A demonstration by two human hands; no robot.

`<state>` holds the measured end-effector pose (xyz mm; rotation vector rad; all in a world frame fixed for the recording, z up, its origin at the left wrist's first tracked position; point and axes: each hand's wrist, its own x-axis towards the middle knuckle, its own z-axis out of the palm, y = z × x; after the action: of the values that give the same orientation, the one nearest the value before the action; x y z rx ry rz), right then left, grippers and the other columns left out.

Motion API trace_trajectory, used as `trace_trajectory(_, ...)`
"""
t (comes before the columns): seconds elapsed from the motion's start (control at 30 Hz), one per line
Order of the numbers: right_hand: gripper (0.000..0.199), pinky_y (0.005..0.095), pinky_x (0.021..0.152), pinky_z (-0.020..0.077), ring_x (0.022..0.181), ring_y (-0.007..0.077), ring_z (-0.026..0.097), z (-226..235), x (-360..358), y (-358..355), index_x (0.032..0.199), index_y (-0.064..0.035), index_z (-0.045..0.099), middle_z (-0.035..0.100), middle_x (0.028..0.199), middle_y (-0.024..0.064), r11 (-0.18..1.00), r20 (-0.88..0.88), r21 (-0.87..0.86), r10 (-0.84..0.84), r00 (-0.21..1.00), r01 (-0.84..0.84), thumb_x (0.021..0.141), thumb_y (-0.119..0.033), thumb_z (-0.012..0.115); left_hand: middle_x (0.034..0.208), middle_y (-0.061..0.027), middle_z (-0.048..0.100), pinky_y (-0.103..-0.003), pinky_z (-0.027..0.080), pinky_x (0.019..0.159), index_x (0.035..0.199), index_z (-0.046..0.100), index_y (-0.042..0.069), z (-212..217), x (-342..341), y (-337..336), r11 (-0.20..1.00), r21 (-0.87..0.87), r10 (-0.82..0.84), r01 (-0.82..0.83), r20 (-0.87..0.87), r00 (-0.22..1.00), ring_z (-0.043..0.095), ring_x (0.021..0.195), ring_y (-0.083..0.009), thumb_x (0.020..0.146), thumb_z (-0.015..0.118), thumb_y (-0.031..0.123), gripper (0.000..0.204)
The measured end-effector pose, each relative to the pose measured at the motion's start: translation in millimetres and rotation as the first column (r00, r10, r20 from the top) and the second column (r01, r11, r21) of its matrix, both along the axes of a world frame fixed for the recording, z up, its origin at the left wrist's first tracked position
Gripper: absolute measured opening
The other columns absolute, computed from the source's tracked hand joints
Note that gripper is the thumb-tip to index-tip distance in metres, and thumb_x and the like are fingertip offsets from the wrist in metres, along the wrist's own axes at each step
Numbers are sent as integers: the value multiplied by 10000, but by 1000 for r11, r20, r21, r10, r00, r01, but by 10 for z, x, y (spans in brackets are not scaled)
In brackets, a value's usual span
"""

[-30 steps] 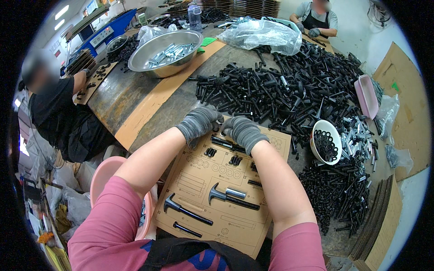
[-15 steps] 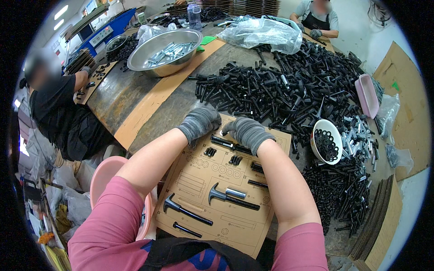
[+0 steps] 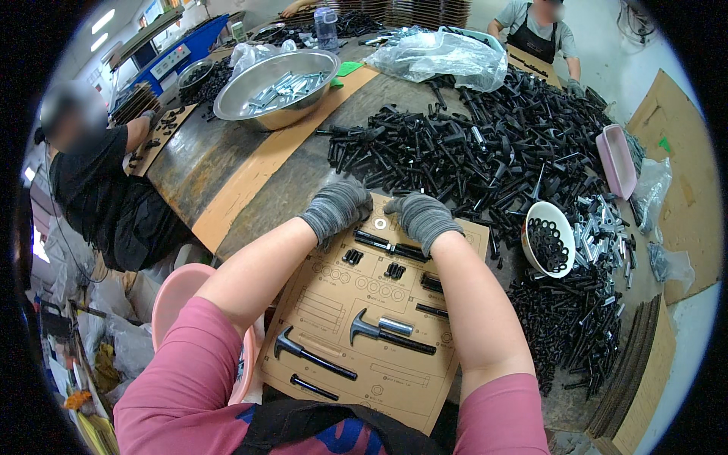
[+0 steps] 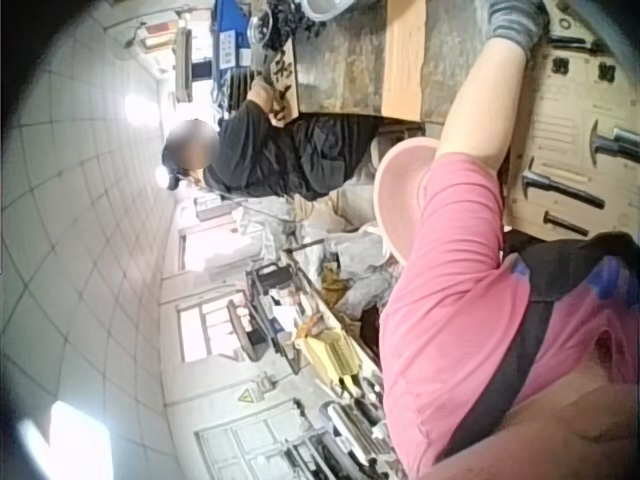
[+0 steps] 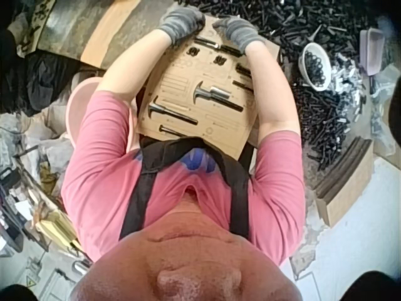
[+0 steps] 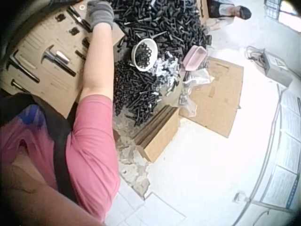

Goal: The person assembles a hammer tool kit by placing hammers, wrenches, and small black plastic parts onto a cardboard insert. They repeatedly pick up items from a pink basin and a pile on the table, arrange them on the insert, and then move the completed insert aside to start a new one.

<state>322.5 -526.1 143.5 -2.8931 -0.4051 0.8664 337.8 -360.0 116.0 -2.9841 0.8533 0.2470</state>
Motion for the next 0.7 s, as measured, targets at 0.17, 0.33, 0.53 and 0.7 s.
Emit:
trace_trajectory(0.17, 574, 356, 880, 445, 1017, 266, 549, 23, -62, 143, 1196, -304, 485, 542, 1150, 98, 998, 76, -31, 61, 995, -59, 754, 60, 517, 918, -55, 634, -347, 387, 820, 884, 672, 233, 27, -50, -52, 997, 40, 66, -65, -15, 998, 564, 907, -222, 736, 576, 253, 178)
trace_trajectory(0.33, 446, 359, 838, 464, 964, 272, 575, -3, -146, 98, 1158, -298, 522, 578, 1079, 100, 992, 105, -29, 127, 986, -124, 804, -28, 497, 925, -66, 631, -350, 383, 824, 885, 672, 227, -41, -29, -17, 998, -12, 53, -53, -13, 998, 560, 915, -226, 741, 575, 259, 177)
trace_trajectory(0.53, 414, 353, 798, 480, 899, 268, 597, -188, -76, 105, 1134, -289, 544, 598, 1015, 122, 998, 121, -31, 53, 991, -50, 808, -40, 492, 945, -91, 622, -355, 420, 825, 908, 665, 180, -77, -11, -16, 988, -113, 92, -102, -87, 992, 566, 909, -273, 742, 586, 209, 186)
trace_trajectory(0.7, 423, 364, 802, 477, 869, 260, 608, -104, -202, 86, 1137, -289, 546, 600, 998, 125, 995, 167, -59, 93, 981, -85, 813, -27, 472, 937, -90, 625, -351, 425, 826, 919, 662, 178, -72, -2, 2, 988, -102, 102, -117, -140, 985, 571, 898, -274, 749, 584, 219, 191)
